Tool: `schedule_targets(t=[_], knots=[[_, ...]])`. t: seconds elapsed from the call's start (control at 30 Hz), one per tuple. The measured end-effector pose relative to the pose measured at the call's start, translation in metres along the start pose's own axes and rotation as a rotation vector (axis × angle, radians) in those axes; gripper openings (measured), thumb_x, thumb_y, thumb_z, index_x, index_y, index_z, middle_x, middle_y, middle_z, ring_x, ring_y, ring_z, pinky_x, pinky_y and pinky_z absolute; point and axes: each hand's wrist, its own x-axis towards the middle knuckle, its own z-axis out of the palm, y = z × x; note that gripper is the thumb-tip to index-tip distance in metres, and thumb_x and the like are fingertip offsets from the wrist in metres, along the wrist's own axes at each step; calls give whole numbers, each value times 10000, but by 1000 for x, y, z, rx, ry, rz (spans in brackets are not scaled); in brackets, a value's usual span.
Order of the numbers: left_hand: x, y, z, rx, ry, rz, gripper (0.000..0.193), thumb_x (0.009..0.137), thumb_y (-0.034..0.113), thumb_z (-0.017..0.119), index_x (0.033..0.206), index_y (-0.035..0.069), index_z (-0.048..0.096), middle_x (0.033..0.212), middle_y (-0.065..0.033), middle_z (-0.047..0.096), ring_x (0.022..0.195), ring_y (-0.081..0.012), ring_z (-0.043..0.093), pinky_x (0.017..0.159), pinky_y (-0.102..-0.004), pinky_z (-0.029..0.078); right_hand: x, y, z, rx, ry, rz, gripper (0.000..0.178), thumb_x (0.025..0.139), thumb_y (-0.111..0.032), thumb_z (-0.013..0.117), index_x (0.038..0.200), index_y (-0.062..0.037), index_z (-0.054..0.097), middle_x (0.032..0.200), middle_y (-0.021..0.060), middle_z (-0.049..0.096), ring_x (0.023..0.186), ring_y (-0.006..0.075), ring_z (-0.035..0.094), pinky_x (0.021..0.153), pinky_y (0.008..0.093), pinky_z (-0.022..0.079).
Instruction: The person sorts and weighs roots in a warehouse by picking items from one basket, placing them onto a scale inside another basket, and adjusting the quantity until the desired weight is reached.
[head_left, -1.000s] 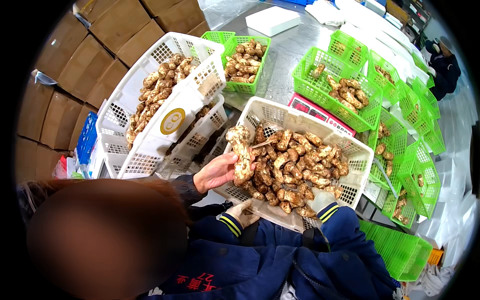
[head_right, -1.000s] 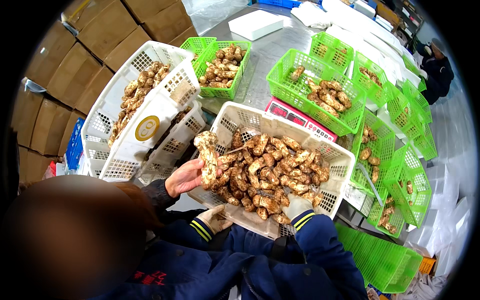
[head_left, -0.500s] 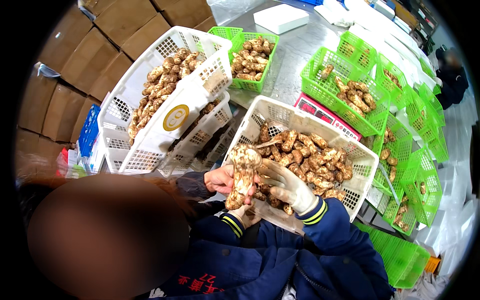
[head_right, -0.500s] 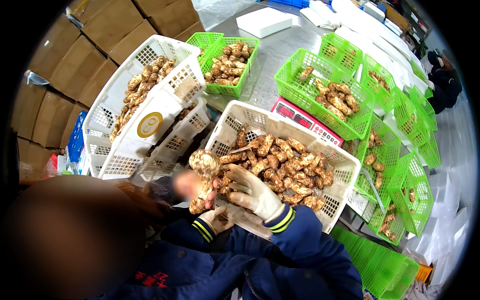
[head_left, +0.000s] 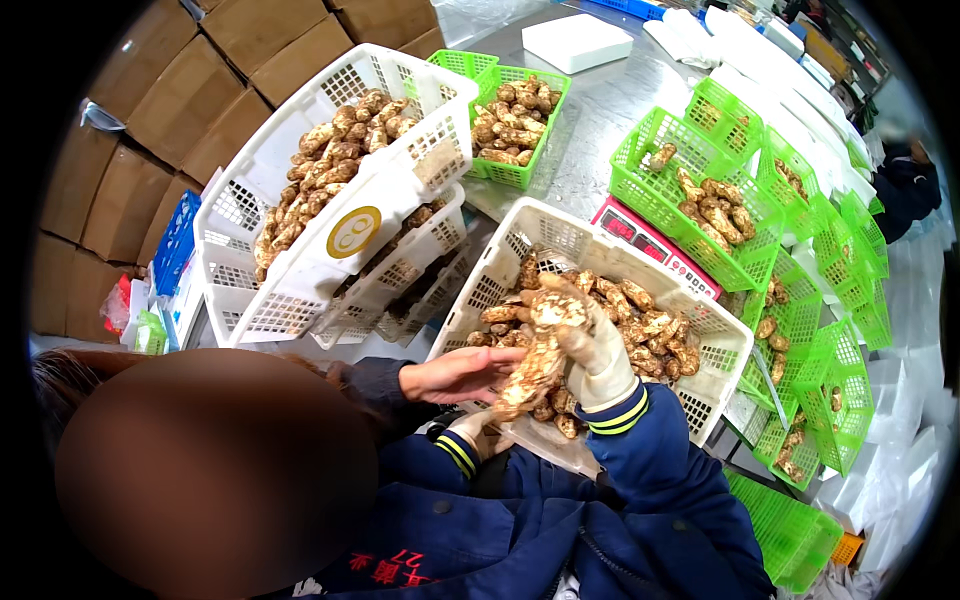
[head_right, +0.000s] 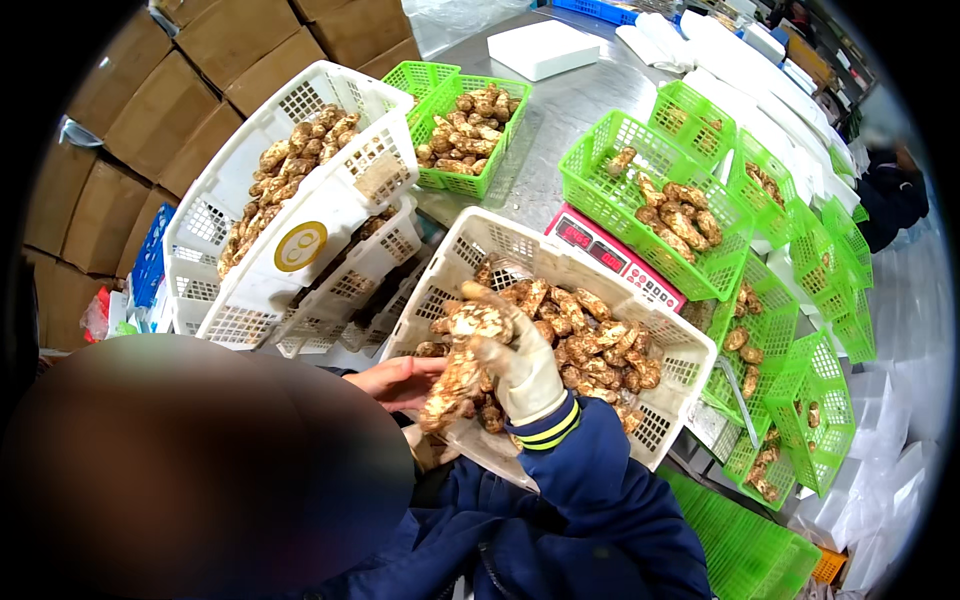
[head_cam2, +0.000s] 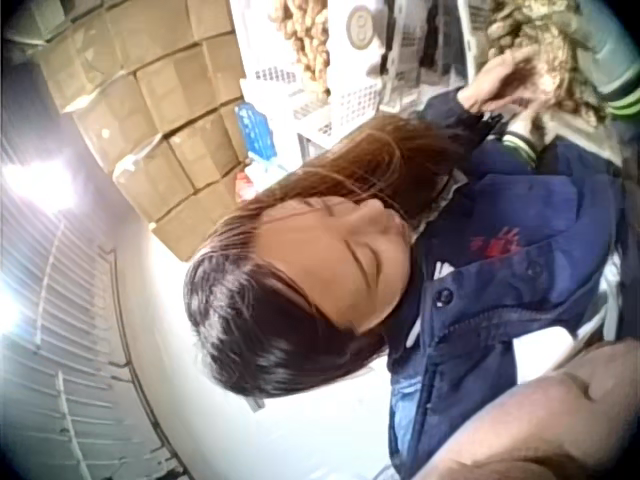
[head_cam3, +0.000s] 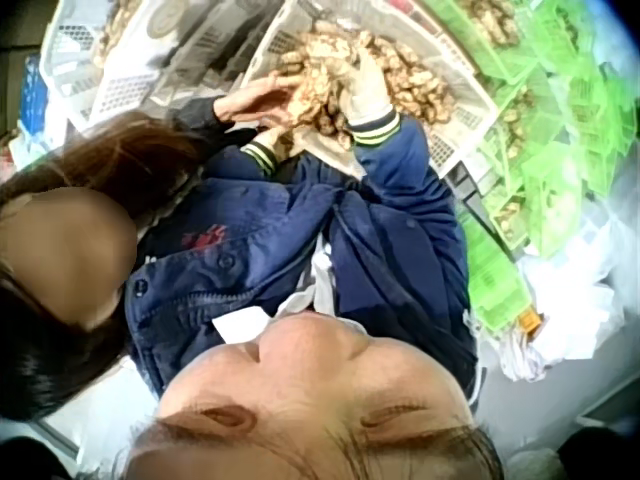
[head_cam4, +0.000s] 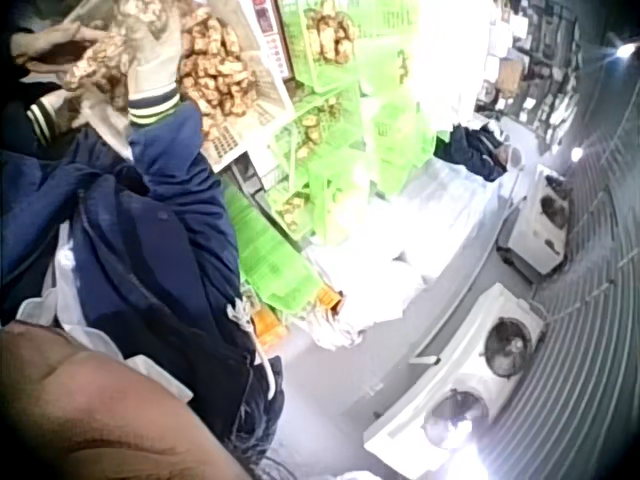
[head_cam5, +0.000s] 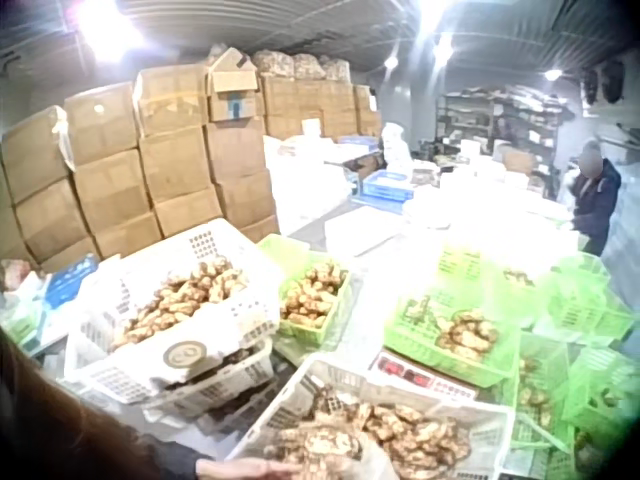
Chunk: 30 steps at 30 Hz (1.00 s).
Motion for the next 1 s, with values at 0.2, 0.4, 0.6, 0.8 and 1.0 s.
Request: schedule_targets(t=[0.2,0.4,0.6,0.8,1.0], knots=[[-84,-85,-93,118,462,375,305,957,299,468,764,63,485,633,-19,445,568,-136,432,593,-273,391,-1,-10,-24,129,13,-32,637,808,-194,671,1334,-12,361,1207,144,545,1043,238,582,885,358,496],[-2,-154,-23,-567,863,-86,238,902,245,568,1037,49,565,943,-90,611,919,-241,583,816,-400,501,-7,-14,-31,191,19,-4,604,829,-174,646,1333,-10,356,1213,139,545,1043,231,589,886,363,512],[-1,-148,-17,-658,851,-67,131,904,216,564,922,87,577,818,-68,584,821,-242,572,797,-412,499,-27,4,-64,413,104,157,491,869,-213,611,1296,-62,420,1219,156,540,1045,277,586,883,436,515],[-40,-120,-28,-575,829,-10,135,905,211,562,930,80,582,833,-64,592,844,-237,574,836,-428,483,-39,12,-76,522,47,232,445,879,-237,593,1253,-35,465,1123,157,593,1017,273,604,921,475,487],[2,-135,-7,-643,840,-74,140,906,206,560,939,73,586,847,-63,600,860,-235,579,864,-441,473,-50,25,-107,533,154,370,583,893,-457,520,1264,-11,465,1194,164,566,1016,270,609,847,405,541]])
